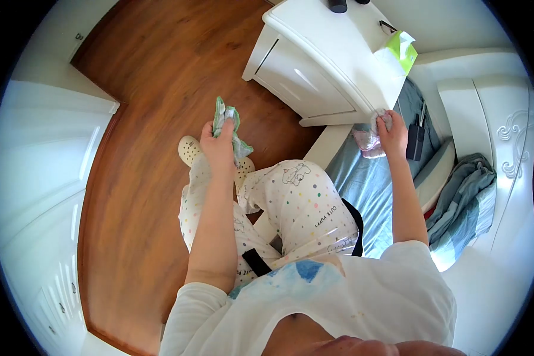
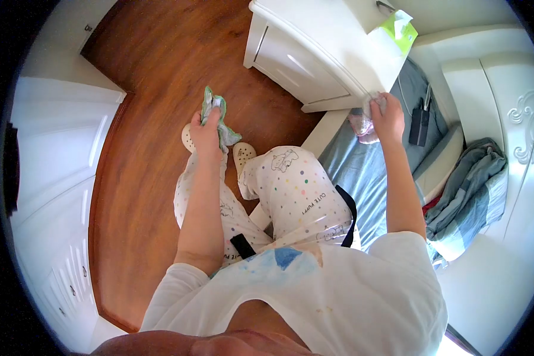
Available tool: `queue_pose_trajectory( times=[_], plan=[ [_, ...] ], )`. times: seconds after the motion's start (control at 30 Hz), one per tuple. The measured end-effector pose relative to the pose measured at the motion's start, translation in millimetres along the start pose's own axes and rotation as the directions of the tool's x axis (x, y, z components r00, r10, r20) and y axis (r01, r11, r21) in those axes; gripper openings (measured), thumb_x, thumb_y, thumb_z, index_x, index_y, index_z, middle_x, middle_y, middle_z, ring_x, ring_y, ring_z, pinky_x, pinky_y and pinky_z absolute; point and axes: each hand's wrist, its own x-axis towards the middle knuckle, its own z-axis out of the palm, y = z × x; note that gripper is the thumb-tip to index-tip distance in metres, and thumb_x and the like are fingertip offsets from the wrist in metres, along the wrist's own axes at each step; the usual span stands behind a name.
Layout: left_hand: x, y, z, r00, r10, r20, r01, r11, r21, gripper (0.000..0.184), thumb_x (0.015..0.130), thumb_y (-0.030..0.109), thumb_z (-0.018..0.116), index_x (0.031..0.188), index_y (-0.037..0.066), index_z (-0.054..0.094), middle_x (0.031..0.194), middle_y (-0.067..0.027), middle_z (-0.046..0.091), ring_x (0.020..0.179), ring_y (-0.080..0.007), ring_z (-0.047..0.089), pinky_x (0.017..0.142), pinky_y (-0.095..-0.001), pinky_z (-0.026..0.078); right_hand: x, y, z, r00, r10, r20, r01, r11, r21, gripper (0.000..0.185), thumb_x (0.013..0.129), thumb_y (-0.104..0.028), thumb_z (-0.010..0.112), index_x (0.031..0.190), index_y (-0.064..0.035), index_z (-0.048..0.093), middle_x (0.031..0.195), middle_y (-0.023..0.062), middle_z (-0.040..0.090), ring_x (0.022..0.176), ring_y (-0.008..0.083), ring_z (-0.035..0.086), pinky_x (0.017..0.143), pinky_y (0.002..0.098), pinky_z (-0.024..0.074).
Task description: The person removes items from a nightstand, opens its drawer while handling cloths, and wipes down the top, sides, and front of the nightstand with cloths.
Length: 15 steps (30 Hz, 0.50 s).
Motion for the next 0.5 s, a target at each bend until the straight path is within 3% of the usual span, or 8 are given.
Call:
queue_pose_trajectory(
  times=[0.27,0.5],
  plan=[
    [2.3,-1.6,0.2,1.0,-0.003,-0.013,0.003,0.999,0.034,0.019,0.076,0.017,0.068,0.084,0.004,0.056,0.071,0.0015,0.053,0.061,-0.006,0.044,0.054,-0.0222,0.036,56.7,-78.1,32.3,0.966,-0.253,-0.059,0.254,0.967,0.016,0.033,0.079,-0.03,0.061,0.101,-0.006,0.057,0.098,0.0137,0.06,0.093,0.0317,0.057,0.078,0.0393,0.046],
    [7.2,-3.5,0.4,1.0,-0.023,-0.016,0.023,1.0,0.013,0.02,0.076,0.016,0.068,0.085,0.004,0.056,0.072,0.0018,0.054,0.061,-0.0053,0.045,0.055,-0.0215,0.037,121.1,-221.0,65.7,0.975,-0.223,-0.002,0.223,0.974,0.03,0.034,0.078,-0.034,0.058,0.102,-0.0093,0.06,0.1,0.0119,0.06,0.094,0.0292,0.058,0.077,0.0394,0.0478]
  ],
)
